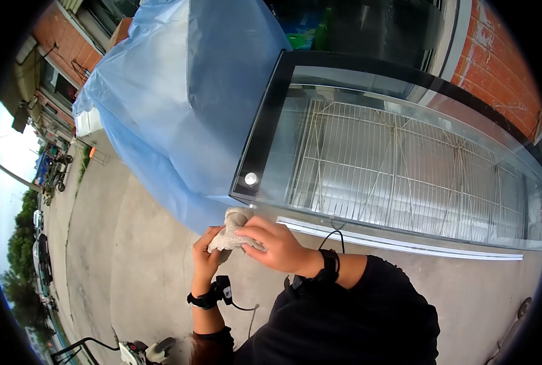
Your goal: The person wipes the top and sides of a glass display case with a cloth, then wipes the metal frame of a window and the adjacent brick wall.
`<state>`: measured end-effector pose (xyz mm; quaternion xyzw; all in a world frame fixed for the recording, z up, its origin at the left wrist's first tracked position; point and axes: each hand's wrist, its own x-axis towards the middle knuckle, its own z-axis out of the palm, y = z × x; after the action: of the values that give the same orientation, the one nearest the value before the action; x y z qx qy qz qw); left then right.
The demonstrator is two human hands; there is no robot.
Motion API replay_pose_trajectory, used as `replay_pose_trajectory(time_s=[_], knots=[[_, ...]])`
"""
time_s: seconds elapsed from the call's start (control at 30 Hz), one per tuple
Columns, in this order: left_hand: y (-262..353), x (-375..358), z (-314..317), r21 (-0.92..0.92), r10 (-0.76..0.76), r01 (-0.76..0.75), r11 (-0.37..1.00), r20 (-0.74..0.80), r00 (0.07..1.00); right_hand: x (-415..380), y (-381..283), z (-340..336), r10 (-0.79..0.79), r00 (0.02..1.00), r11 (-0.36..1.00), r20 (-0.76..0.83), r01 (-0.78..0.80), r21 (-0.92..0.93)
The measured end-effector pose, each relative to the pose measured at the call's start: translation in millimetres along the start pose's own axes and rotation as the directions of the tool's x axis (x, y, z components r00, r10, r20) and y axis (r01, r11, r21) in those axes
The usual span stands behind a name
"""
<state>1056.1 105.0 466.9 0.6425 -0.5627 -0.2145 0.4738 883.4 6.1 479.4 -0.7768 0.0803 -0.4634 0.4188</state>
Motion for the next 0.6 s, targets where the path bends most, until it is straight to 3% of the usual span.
replay_pose_trajectory(time_s=[0.13,0.27,0.33,0.5,0.57,0.6], knots=[[-4.5,25.6,-24.8,0.105,0.162,-0.153,0.983,-0.081,0.984,22.8,1.1,16.2,-0.105,0.993,0.989,-0.054,0.098,-0.11],[-2.5,66.1,-30.5,0.069,0.239,-0.234,0.97,-0.069,0.969,39.1,-0.5,14.2,-0.109,0.985,0.96,-0.135,0.069,-0.273],[-4.9,88.5,-30.3,0.067,0.327,-0.322,0.944,-0.072,0.942,44.3,1.6,14.4,-0.096,0.966,0.914,-0.24,-0.01,-0.405],[-11.5,138.4,-26.3,-0.08,0.39,-0.384,0.92,0.075,0.918,64.0,5.6,7.5,-0.055,0.892,0.8,-0.448,-0.229,-0.554],[-10.2,155.5,-24.5,-0.119,0.449,-0.435,0.892,0.142,0.882,71.0,10.5,7.2,-0.085,0.858,0.729,-0.506,-0.293,-0.618],[-14.2,165.8,-21.5,-0.125,0.566,-0.553,0.824,0.139,0.812,75.0,9.3,7.4,-0.075,0.851,0.714,-0.52,-0.318,-0.624]])
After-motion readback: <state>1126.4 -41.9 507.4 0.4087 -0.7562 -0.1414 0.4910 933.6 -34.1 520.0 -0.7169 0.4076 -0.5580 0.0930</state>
